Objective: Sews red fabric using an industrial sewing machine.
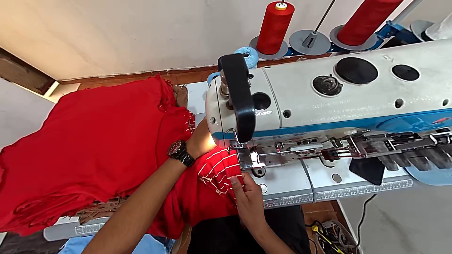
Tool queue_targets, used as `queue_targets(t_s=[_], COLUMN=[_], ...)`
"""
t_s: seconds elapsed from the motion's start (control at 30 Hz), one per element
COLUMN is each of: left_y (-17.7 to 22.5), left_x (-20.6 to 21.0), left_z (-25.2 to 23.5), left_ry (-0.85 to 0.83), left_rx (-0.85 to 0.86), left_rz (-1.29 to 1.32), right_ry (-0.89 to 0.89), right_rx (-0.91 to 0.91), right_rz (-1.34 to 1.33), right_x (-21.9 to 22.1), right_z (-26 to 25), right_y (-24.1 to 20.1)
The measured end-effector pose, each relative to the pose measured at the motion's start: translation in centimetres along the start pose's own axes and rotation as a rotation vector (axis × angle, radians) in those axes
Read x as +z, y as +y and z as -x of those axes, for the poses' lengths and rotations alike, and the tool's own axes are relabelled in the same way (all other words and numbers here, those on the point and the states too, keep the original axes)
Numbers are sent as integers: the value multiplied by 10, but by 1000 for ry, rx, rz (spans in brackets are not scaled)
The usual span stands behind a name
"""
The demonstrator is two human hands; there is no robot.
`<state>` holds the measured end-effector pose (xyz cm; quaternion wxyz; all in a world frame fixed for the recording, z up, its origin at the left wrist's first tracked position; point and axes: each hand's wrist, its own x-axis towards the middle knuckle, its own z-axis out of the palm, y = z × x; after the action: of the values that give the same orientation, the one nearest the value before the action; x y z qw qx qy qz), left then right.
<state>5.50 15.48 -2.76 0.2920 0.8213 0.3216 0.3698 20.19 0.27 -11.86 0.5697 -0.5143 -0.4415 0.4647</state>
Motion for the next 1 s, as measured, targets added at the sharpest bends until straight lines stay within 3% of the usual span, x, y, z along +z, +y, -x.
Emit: queue_targets(t_s=[0.1, 0.2, 0.33, 0.47, 0.6, 0.77, 0.83, 0.9, 1.0], left_y=[4, 20, 25, 21, 29, 11, 7, 11, 35], left_x=[6, 13, 40, 47, 50, 27, 15, 4, -4], left_z=[2, 31, 83, 93, 88, 91, 91, 93, 115], left_ry=[47, 107, 10, -5, -9, -174, -232, -242, -184], left_rx=[-18, -118, -73, -88, -192, 54, 107, 126, 131], left_rz=[-356, -549, -518, -479, -468, -663, -658, -622, -516], right_ry=[-22, -47, -72, -44, -48, -196, -211, -181, -318], right_rx=[0, -42, -199, -317, -260, -100, -203, -428, -726], right_rz=[37, 109, 327, 480, 466, 384, 614, 870, 932], right_x=[-3, -7, -2, 13, 16, -12, -27, -40, -59], right_z=[1, 5, 7, -2, -4, 14, 20, 17, -10], right_y=[1, 0, -20, -53, -61, -45, -34, -25, -24])
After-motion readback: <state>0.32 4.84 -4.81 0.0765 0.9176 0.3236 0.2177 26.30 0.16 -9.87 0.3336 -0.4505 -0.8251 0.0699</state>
